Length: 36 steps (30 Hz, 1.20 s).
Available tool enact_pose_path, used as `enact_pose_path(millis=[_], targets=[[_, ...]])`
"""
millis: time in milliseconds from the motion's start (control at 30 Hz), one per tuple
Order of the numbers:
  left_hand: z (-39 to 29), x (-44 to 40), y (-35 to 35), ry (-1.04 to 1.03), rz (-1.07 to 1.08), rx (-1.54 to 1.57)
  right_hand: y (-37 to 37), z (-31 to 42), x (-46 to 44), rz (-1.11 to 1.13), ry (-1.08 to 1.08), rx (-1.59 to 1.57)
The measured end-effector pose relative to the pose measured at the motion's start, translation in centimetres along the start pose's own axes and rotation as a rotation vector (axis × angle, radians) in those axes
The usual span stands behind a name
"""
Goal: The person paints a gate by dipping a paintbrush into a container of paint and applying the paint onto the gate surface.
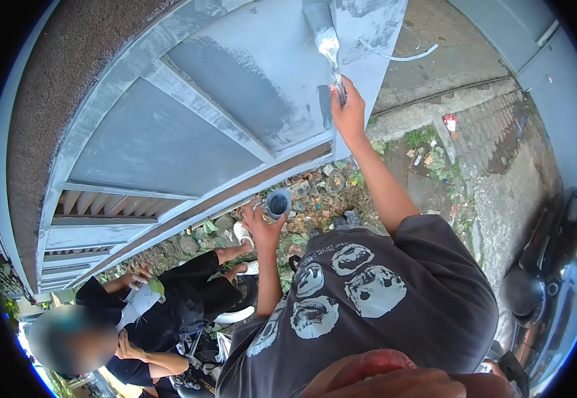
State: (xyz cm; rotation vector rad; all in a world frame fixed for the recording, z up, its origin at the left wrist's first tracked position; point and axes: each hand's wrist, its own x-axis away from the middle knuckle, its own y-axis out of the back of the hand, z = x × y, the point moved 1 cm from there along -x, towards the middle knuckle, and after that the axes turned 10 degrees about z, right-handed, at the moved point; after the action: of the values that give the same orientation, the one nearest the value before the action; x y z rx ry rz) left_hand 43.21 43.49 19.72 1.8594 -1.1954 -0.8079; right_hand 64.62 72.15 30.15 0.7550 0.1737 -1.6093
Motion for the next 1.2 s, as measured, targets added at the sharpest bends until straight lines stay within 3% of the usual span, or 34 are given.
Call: enact_pose_path(millis=[267,333,400,700,800,1000,1200], targets=[[0.4,0.5,-0.3,-0.013,-0.026,-0.006,-3.6,-12.4,13.8,0.191,-0.250,0.140],[0.5,0.6,0.0,-0.017,-0.037,-0.013,-4.3,-15.7,17.4,0.382,-0.498,0.230],[0.6,0.7,0.3,-0.020,-0.046,-0.022,-4.4,-18.0,19.3,0.446,-0.556,0.303],[1.0,1.2,0.3,0.020,0.012,-0.008,-3.5,-16.4,16.0,0.693,-0.758,0.472],[0.9,0.9,-0.3,-0.007,-0.011,0.004,-3.1,-17.3,15.2,0.837,-0.710,0.497],[0.0,0.5,0.1,-0.012,0.017,0.027,-3.5,-16.7,12.3,0.732,-0.720,0.520],[1.2,0.9,0.0,-0.042,-0.006,0.054,-1.6,-12.3,10.3,0.562,-0.559,0.471]])
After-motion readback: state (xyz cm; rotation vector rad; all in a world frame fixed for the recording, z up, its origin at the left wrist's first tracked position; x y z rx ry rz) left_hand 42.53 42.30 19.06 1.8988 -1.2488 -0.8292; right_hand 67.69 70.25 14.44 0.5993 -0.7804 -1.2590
